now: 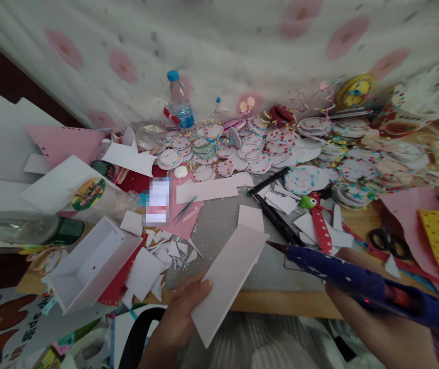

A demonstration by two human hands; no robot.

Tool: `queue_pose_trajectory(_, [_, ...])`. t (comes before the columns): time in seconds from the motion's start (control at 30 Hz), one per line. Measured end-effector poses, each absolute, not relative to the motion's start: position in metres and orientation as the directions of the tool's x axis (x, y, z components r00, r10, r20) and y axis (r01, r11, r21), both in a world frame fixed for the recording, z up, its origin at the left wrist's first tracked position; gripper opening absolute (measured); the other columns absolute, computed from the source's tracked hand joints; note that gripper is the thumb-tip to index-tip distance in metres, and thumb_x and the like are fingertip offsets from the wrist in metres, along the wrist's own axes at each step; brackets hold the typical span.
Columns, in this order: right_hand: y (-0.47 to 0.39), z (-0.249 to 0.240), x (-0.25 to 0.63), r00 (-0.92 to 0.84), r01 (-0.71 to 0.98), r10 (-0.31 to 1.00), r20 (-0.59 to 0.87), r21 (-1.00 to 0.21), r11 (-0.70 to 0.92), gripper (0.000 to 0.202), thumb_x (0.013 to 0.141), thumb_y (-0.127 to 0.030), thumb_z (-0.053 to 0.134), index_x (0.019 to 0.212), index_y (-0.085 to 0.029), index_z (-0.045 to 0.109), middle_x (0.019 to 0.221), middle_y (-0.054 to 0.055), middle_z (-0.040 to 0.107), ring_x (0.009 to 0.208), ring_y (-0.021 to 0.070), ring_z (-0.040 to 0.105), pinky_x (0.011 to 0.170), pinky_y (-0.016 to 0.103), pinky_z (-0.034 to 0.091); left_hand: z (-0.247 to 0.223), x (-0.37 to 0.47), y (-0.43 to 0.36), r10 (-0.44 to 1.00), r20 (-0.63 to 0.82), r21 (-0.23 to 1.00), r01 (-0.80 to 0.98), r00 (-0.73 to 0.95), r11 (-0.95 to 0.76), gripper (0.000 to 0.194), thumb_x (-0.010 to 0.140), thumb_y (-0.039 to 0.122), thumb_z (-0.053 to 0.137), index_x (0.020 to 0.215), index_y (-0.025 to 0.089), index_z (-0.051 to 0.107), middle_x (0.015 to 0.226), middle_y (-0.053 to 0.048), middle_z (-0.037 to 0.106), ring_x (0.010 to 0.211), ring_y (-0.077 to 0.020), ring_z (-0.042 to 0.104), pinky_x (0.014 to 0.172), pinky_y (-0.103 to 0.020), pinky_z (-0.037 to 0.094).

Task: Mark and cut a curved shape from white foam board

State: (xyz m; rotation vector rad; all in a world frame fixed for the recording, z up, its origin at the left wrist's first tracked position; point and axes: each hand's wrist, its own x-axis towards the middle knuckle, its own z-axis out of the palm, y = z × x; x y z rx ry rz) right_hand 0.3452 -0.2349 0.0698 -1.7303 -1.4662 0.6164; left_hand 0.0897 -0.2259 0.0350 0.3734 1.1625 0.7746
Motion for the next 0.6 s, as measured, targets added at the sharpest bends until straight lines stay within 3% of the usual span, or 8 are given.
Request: queue_pose_trajectory(0.6, [-0.234,0.0696,0.3369,0.211,0.576,0.964,0.16,-0.817,0.009,0.022,0.079,-0.026,0.054,0.06,-0.025,0.044,0.056,-0.004,0.045,0.049,0.0139,0.046,0.046,0.026,0.037,0.0271,0.0943,-0.226,0.738,-0.666,0.664,-0.362,0.11,0.654,0.048,0.057,0.05,0.081,0.084,0.011,0.075,0.06,-0.006,0.065,0.054,-0.0158,0.057,0.048,-0.025,0.039])
